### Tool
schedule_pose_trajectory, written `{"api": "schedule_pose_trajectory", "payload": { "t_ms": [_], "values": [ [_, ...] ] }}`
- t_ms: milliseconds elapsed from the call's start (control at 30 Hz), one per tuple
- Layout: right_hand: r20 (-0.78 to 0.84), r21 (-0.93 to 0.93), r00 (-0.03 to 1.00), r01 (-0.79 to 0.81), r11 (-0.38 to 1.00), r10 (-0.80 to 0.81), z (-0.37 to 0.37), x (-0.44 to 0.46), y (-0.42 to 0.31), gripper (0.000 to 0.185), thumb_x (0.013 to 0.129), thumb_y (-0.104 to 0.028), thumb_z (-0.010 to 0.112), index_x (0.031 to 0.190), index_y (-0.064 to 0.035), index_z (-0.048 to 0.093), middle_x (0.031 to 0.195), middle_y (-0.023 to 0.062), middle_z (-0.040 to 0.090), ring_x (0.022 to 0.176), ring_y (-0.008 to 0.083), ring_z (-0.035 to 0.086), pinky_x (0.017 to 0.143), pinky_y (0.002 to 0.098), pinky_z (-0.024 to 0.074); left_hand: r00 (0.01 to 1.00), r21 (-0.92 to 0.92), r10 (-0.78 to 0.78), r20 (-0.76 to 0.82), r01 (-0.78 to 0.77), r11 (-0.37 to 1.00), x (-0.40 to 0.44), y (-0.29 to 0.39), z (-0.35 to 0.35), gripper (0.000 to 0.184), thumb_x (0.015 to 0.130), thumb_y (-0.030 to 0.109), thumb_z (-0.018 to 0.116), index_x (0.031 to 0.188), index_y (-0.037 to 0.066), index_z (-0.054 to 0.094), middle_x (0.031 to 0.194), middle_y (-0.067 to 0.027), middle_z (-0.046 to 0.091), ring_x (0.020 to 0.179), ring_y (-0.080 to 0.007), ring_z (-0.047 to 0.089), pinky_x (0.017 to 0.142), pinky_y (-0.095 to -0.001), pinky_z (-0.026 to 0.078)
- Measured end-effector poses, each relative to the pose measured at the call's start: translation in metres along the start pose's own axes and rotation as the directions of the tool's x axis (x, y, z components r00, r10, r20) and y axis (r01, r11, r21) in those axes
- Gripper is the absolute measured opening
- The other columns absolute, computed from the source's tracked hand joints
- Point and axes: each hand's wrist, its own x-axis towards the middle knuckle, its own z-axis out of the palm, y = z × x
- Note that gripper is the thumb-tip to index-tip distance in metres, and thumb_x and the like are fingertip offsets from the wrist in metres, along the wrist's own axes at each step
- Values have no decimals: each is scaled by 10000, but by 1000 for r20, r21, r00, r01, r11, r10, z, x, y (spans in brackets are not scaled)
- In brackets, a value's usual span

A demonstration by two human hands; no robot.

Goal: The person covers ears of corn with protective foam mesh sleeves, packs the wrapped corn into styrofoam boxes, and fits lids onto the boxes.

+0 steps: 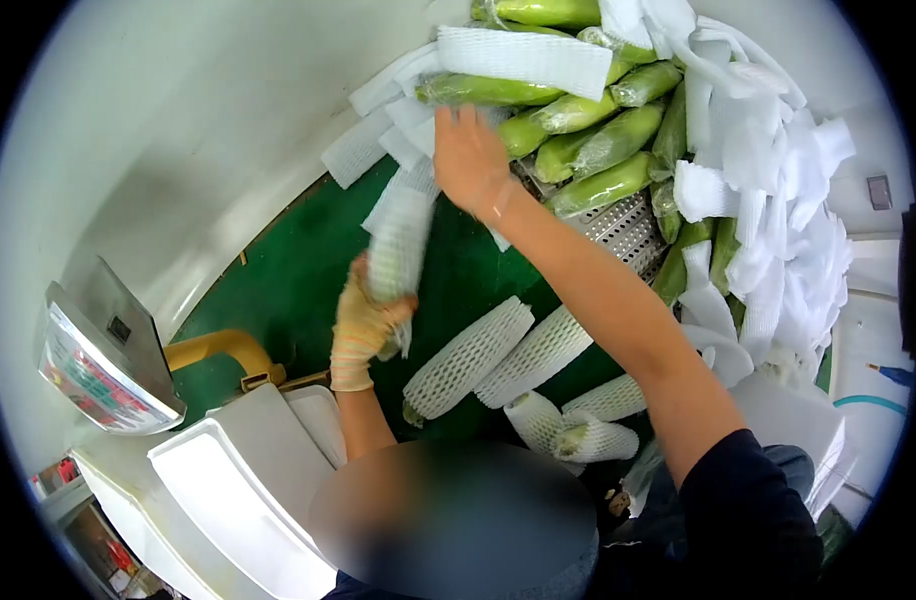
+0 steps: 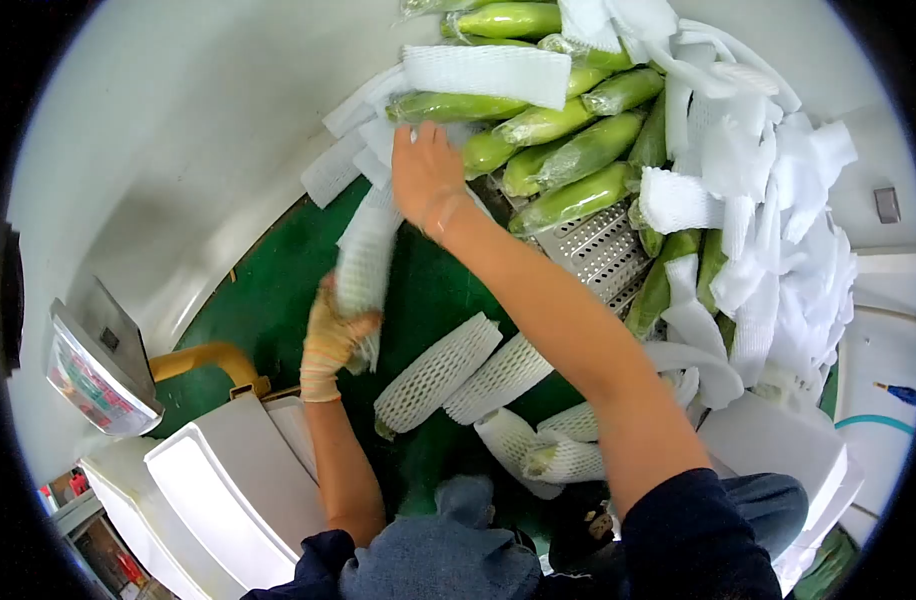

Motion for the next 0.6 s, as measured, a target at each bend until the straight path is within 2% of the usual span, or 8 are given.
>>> {"api": "schedule_pose_trajectory", "payload": {
  "t_ms": [100, 167, 233, 300, 367, 467, 500, 600],
  "values": [
    [68, -16, 996, -61, 998, 62, 38, 24, 13, 268, 784, -87, 616, 1005, -1, 492, 979, 239, 547, 968, 399, 555, 786, 445, 483, 994, 600, -54, 95, -14, 800, -14, 4, 32, 812, 621, 206, 797, 1310, -16, 426, 1173, -199, 562, 1071, -313, 564, 920, -355, 450],
    [100, 17, 993, -69, 998, 67, 24, 17, 17, 316, 773, -77, 638, 1042, -10, 488, 998, 250, 551, 976, 403, 553, 794, 443, 482, 973, 655, -142, 182, -12, 755, -27, 24, 49, 822, 595, 299, 803, 1276, -24, 474, 1202, -247, 542, 1115, -347, 542, 925, -375, 450],
    [-99, 354, 995, 65, 933, -32, -22, -10, 12, 396, 771, -80, 682, 1116, -53, 490, 1018, 207, 582, 968, 329, 586, 793, 407, 492, 962, 531, -123, 245, -27, 847, -30, 9, 47, 785, 621, 279, 809, 1262, -29, 476, 1185, -225, 560, 1080, -321, 567, 900, -374, 462],
    [-97, 739, 973, -69, 670, 208, -75, -45, 13, 426, 805, -101, 694, 1174, -94, 480, 996, 119, 616, 880, 211, 620, 719, 345, 514, 894, 329, -357, 270, 262, 907, -30, 1, 45, 691, 678, 232, 796, 1234, -38, 488, 1175, -199, 571, 1050, -279, 583, 883, -351, 470],
    [208, 961, 919, -255, 103, 335, -82, -89, 26, 355, 824, -95, 687, 1114, -52, 487, 908, 78, 632, 790, 178, 629, 686, 292, 517, 989, 281, 111, 95, -134, 950, -19, 6, 56, 357, 827, 46, 638, 1153, -60, 540, 1175, -167, 573, 1051, -238, 577, 888, -310, 463],
    [643, 730, 718, -468, -499, 268, -77, -137, 38, 233, 882, -118, 637, 1082, -63, 531, 935, 35, 628, 783, 105, 608, 679, 243, 508, 990, -130, 122, 63, -113, 985, 8, 68, 98, 312, 871, 20, 556, 1171, -62, 537, 1216, -148, 553, 1098, -229, 543, 945, -302, 414],
    [588, 743, 750, -353, -569, 303, -60, -148, 38, 169, 896, -126, 621, 1038, -52, 566, 938, 12, 624, 775, 88, 594, 677, 222, 497, 975, -217, 126, 183, -85, 972, 19, 75, 111, 313, 884, 27, 535, 1184, -63, 528, 1231, -141, 545, 1111, -224, 532, 960, -299, 399],
    [415, 910, 715, -316, -270, 563, -48, -162, 60, 140, 912, -185, 610, 930, -46, 605, 863, -11, 605, 712, 63, 556, 619, 215, 473, 926, -332, 84, 368, 46, 942, 48, 49, 152, 276, 887, 119, 556, 1122, -26, 563, 1055, -48, 589, 962, -120, 529, 873, -240, 404]
  ]
}}
